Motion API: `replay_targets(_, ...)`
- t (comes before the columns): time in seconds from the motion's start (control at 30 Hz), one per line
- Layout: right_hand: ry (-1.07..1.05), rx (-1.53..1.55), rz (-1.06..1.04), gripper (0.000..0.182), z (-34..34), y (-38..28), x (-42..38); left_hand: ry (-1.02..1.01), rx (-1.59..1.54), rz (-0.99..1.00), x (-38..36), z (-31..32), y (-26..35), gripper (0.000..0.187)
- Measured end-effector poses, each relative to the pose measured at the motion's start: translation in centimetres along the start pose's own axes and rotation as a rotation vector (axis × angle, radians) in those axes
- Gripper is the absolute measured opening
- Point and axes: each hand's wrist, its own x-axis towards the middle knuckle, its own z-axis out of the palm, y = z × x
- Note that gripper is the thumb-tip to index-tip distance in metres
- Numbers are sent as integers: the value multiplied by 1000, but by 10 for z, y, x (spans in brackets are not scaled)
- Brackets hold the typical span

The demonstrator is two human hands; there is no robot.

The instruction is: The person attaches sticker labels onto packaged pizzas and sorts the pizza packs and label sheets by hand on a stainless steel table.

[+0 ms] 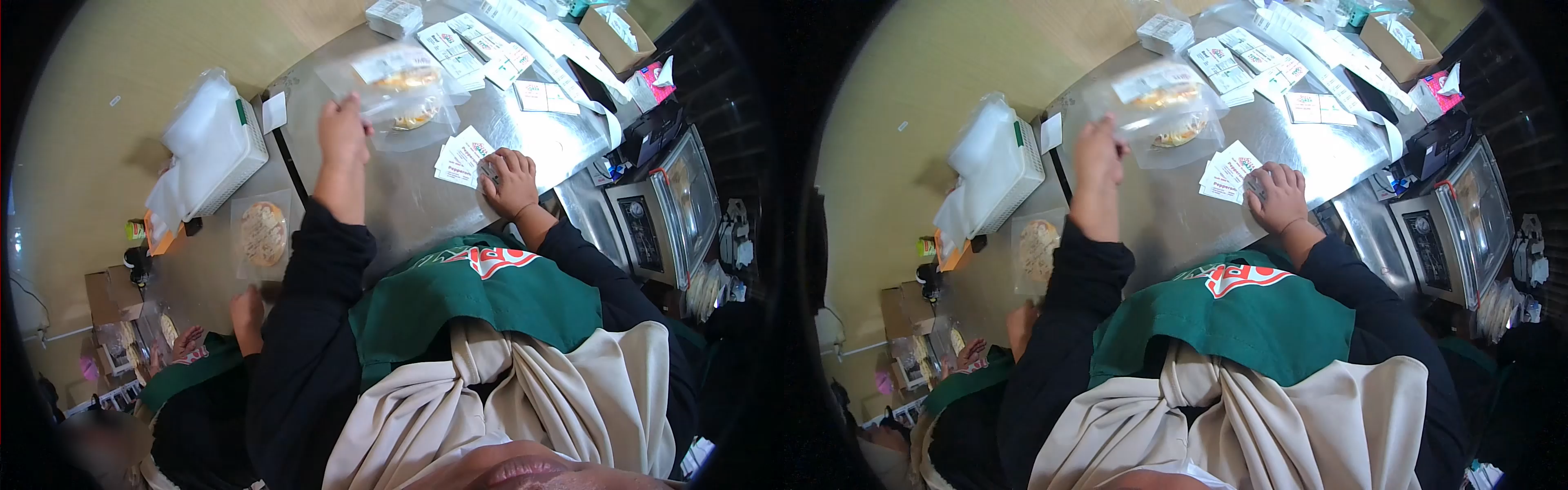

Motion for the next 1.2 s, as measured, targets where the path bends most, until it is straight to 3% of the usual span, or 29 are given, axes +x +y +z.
replay_targets(0.07, -3, -4, 0, 39, -1, 0, 0, -33, 233, -175, 15, -5, -55, 24)
replay_targets(0.17, 2, -2, -7, 39, -1, 1, 1, -39, 312, -294, 12, -11, -91, 27)
replay_targets(0.37, 25, 8, -19, 36, -1, -1, 1, -108, 386, -297, -2, -31, -76, 29)
replay_targets(0.57, 5, 26, -58, 34, -1, -2, 4, 9, 1050, 214, -47, -118, -53, 33)
replay_targets(0.6, 21, 20, -70, 34, -1, -3, 4, 103, 1162, 304, -56, -141, -51, 30)
replay_targets(0.67, 22, 20, -61, 34, -2, -3, 3, 289, 1481, 267, -74, -185, -38, 38)
replay_targets(0.73, 38, -17, -61, 34, -1, -4, 3, 449, 1807, -16, -88, -232, -32, 55)
replay_targets(0.8, 21, -47, -44, 34, 0, -2, 1, 550, 1954, -50, -99, -289, -40, 62)
replay_targets(0.9, 26, -97, -15, 37, 2, -3, -1, 533, 1966, -315, -117, -321, -36, 70)
replay_targets(0.93, 27, -102, 4, 44, 5, -1, -1, 626, 1939, -157, -119, -327, -43, 62)
replay_targets(1.0, 37, -92, 24, 49, 9, 0, -2, 627, 1797, 127, -112, -357, -55, 47)
replay_targets(1.13, 5, -121, 58, 55, 3, 0, -2, 602, 1685, 695, -95, -339, -32, 23)
replay_targets(1.2, 10, -153, 54, 56, 8, 3, -3, 596, 1648, 789, -86, -307, -5, 22)
